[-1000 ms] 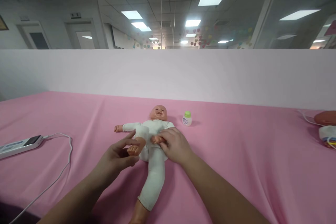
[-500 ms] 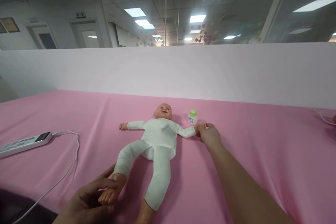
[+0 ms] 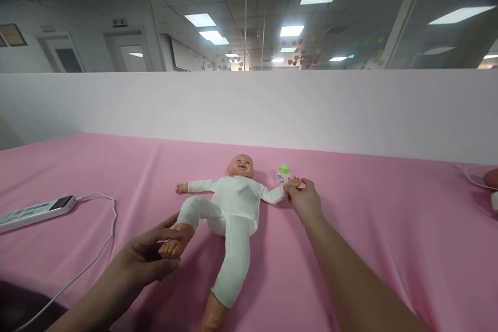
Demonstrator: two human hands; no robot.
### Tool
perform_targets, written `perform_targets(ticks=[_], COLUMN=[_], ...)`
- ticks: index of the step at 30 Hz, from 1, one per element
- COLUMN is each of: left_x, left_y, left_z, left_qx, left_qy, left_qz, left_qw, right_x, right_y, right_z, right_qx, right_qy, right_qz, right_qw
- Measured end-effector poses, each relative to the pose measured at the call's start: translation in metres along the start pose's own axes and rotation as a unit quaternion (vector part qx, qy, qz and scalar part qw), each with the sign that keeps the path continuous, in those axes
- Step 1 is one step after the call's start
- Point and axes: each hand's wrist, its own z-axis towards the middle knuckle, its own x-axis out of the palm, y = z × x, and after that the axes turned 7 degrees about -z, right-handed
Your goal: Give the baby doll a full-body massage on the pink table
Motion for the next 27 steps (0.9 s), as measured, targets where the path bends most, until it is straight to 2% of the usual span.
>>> perform_targets(ticks=[3,5,6,8,10,12,15,18,20,22,24,27], left_x=[0.010,0.018,0.023,0.032,0.040,0.045,0.049,0.045,0.039,0.029,0.019,0.005], left_y=[-0.010,-0.013,-0.013,-0.013,-0.012,-0.012,-0.011,-0.008,-0.004,0.001,0.007,0.014], left_z=[0.014,0.025,0.030,0.040,0.048,0.053,0.056,0.050,0.041,0.029,0.014,-0.010], left_qx=[0.000,0.015,0.026,0.038,0.029,0.017,0.013,0.028,0.048,0.063,0.059,0.026], left_qy=[0.029,0.036,0.038,0.045,0.054,0.058,0.057,0.049,0.036,0.028,0.022,-0.011], left_qz=[-0.005,-0.005,-0.002,0.004,0.003,-0.004,-0.016,-0.008,0.002,0.006,0.002,0.003], left_qw=[1.000,0.999,0.999,0.998,0.998,0.998,0.998,0.998,0.998,0.998,0.998,1.000], right_x=[0.005,0.010,0.013,0.019,0.025,0.029,0.032,0.032,0.030,0.026,0.020,0.008], right_y=[0.027,0.041,0.046,0.053,0.056,0.057,0.057,0.057,0.055,0.051,0.044,0.028], right_z=[-0.025,-0.044,-0.053,-0.068,-0.077,-0.080,-0.081,-0.080,-0.077,-0.069,-0.057,-0.032], right_qx=[-0.051,-0.142,-0.212,-0.352,-0.446,-0.491,-0.520,-0.505,-0.461,-0.371,-0.247,-0.087], right_qy=[-0.009,0.015,0.028,0.061,0.093,0.121,0.149,0.148,0.138,0.114,0.070,0.006], right_qz=[0.034,0.029,0.013,-0.041,-0.094,-0.124,-0.137,-0.118,-0.089,-0.045,0.000,0.007], right_qw=[0.998,0.989,0.977,0.933,0.885,0.854,0.830,0.842,0.872,0.920,0.966,0.996])
